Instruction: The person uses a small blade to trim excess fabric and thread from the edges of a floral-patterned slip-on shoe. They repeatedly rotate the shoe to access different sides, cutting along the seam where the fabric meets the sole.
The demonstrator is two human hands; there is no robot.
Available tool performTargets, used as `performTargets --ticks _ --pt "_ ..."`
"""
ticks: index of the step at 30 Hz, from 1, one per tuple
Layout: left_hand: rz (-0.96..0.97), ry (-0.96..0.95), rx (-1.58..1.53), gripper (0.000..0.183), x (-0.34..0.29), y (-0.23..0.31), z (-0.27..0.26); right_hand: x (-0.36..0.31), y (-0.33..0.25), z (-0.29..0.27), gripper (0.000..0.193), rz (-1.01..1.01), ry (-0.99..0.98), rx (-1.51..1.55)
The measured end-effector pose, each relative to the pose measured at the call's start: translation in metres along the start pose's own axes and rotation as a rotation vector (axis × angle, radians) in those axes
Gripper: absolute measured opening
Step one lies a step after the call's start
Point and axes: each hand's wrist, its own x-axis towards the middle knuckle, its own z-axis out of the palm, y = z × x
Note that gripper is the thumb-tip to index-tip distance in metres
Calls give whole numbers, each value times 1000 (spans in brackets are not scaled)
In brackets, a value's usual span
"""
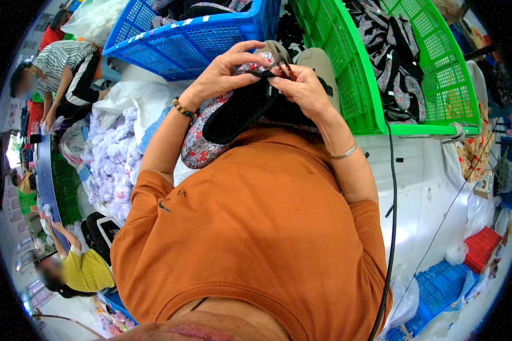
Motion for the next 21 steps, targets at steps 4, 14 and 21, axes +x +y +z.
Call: performTargets --ticks 4,14,21 --pt "22 175 251 39 -1 18 7 5 1 4 10 -3 16 4" --pt "8 -76 -115 12 1 0 -18 1 -6 14 11 -190 -56 -279" --pt "-283 -155 -919 20 -6 -18 -11 1 -10 20 11 -45 -120 -110"
